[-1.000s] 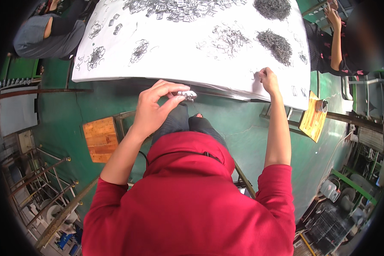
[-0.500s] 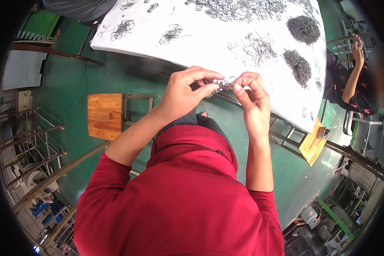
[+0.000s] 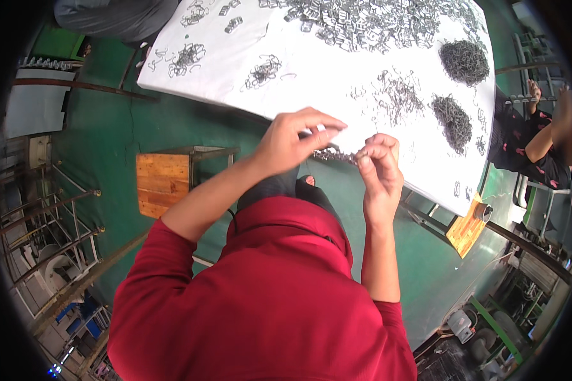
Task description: The person repeatedly picks small metal clips and wire hooks from a table, joins them by hand, and places the assembled units into a hanging rack. The task continues with consistent hand motions and visible accumulation of finished assemblies.
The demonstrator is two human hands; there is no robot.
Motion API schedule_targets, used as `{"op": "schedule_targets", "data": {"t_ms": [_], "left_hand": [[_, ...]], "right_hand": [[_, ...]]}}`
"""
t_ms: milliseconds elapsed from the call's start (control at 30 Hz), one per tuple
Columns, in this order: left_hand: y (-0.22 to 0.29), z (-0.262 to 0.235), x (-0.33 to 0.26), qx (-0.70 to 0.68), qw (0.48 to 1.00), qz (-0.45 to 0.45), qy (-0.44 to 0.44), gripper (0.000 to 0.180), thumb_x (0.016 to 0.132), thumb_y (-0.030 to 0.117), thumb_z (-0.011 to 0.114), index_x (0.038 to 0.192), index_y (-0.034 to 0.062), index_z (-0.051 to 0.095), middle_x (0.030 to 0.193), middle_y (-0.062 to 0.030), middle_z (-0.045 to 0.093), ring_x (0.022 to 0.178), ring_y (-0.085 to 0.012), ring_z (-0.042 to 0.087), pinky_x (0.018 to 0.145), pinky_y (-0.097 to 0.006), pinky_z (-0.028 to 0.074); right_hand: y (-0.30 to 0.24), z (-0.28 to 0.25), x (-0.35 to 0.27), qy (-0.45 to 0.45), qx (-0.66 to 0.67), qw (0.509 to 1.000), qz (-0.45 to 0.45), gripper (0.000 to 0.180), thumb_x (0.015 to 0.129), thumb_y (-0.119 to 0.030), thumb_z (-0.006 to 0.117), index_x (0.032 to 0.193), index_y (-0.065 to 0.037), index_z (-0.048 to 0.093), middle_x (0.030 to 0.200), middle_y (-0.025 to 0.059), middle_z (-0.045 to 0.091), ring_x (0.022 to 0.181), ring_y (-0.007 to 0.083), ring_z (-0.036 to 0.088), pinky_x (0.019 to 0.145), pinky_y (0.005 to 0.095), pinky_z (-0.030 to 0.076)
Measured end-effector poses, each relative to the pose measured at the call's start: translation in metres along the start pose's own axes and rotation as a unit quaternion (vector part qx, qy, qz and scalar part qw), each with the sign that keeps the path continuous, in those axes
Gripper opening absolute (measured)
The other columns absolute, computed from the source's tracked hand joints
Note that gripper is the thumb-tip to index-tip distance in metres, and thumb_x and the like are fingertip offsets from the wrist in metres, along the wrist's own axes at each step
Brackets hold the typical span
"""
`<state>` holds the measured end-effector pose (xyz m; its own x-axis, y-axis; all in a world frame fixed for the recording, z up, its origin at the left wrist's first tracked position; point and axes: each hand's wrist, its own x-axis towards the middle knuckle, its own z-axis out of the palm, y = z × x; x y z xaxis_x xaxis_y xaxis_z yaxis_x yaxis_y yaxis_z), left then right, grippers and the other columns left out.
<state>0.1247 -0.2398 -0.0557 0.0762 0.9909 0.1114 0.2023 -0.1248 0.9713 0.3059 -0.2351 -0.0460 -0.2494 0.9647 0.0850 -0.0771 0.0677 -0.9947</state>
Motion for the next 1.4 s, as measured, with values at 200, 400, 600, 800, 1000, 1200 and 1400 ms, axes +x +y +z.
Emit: {"op": "schedule_targets", "data": {"t_ms": [200, 400, 600, 800, 1000, 1200, 1400], "left_hand": [[-0.143, -0.041, 0.127, 0.285, 0.951, 0.07, 0.092, 0.017, 0.08, 0.015, 0.06, 0.094, 0.0077, 0.066, 0.094, -0.0083, 0.065, 0.084, -0.0241, 0.059, 0.073, -0.032, 0.047], [-0.175, -0.035, 0.216, 0.443, 0.89, 0.073, 0.077, 0.03, 0.076, 0.024, 0.064, 0.1, 0.0055, 0.063, 0.101, -0.0103, 0.06, 0.098, -0.0294, 0.053, 0.081, -0.037, 0.046], [-0.191, -0.041, 0.236, 0.486, 0.874, -0.014, 0.014, 0.025, 0.076, 0.016, 0.061, 0.1, 0.0076, 0.062, 0.099, -0.0136, 0.059, 0.088, -0.0313, 0.057, 0.08, -0.039, 0.046], [-0.186, -0.068, 0.198, 0.414, 0.907, 0.025, 0.077, 0.028, 0.073, 0.003, 0.052, 0.097, 0.0078, 0.065, 0.094, -0.0161, 0.06, 0.085, -0.0334, 0.058, 0.076, -0.04, 0.046], [-0.13, -0.055, 0.135, 0.138, 0.979, -0.133, 0.066, 0.022, 0.078, 0.008, 0.06, 0.1, 0.007, 0.064, 0.082, -0.005, 0.064, 0.076, -0.0101, 0.061, 0.065, -0.023, 0.047], [-0.032, -0.007, 0.031, -0.129, 0.98, -0.153, -0.006, 0.025, 0.08, 0.004, 0.061, 0.105, -0.0003, 0.059, 0.09, -0.0031, 0.062, 0.081, -0.0069, 0.055, 0.073, -0.02, 0.044], [-0.007, 0.013, -0.009, -0.243, 0.96, -0.134, 0.025, 0.018, 0.079, -0.001, 0.062, 0.097, -0.0031, 0.058, 0.085, -0.0075, 0.061, 0.078, -0.0082, 0.058, 0.07, -0.02, 0.048]], "right_hand": [[0.005, 0.004, 0.003, 0.027, -0.033, 0.999, 0.009, 0.003, 0.08, -0.003, 0.06, 0.082, -0.002, 0.058, 0.092, 0.0052, 0.042, 0.085, 0.0137, 0.046, 0.075, 0.0256, 0.042], [0.01, 0.011, 0.003, 0.059, -0.044, 0.997, 0.017, 0.002, 0.081, -0.003, 0.059, 0.081, -0.001, 0.058, 0.091, 0.0052, 0.042, 0.082, 0.0135, 0.046, 0.073, 0.0245, 0.044], [0.026, 0.012, -0.003, 0.089, -0.067, 0.993, 0.039, 0.007, 0.08, -0.008, 0.061, 0.081, -0.002, 0.059, 0.09, 0.0057, 0.045, 0.083, 0.0155, 0.046, 0.075, 0.0255, 0.039], [0.041, 0.011, -0.005, 0.083, -0.081, 0.992, 0.041, 0.009, 0.08, -0.011, 0.06, 0.082, -0.003, 0.059, 0.09, 0.0053, 0.045, 0.083, 0.0153, 0.047, 0.074, 0.0249, 0.039], [0.05, 0.011, -0.008, 0.082, -0.086, 0.992, 0.048, 0.008, 0.078, -0.01, 0.062, 0.082, -0.004, 0.06, 0.089, 0.0043, 0.047, 0.083, 0.0155, 0.047, 0.071, 0.0253, 0.037], [0.053, 0.012, -0.014, 0.078, -0.069, 0.994, 0.035, 0.008, 0.078, -0.011, 0.063, 0.082, -0.004, 0.061, 0.087, 0.0037, 0.048, 0.083, 0.0147, 0.046, 0.071, 0.0252, 0.037], [0.051, 0.011, -0.019, 0.079, -0.043, 0.996, 0.014, 0.009, 0.079, -0.011, 0.064, 0.082, -0.003, 0.062, 0.088, 0.0029, 0.047, 0.081, 0.0125, 0.045, 0.071, 0.0231, 0.037]]}}
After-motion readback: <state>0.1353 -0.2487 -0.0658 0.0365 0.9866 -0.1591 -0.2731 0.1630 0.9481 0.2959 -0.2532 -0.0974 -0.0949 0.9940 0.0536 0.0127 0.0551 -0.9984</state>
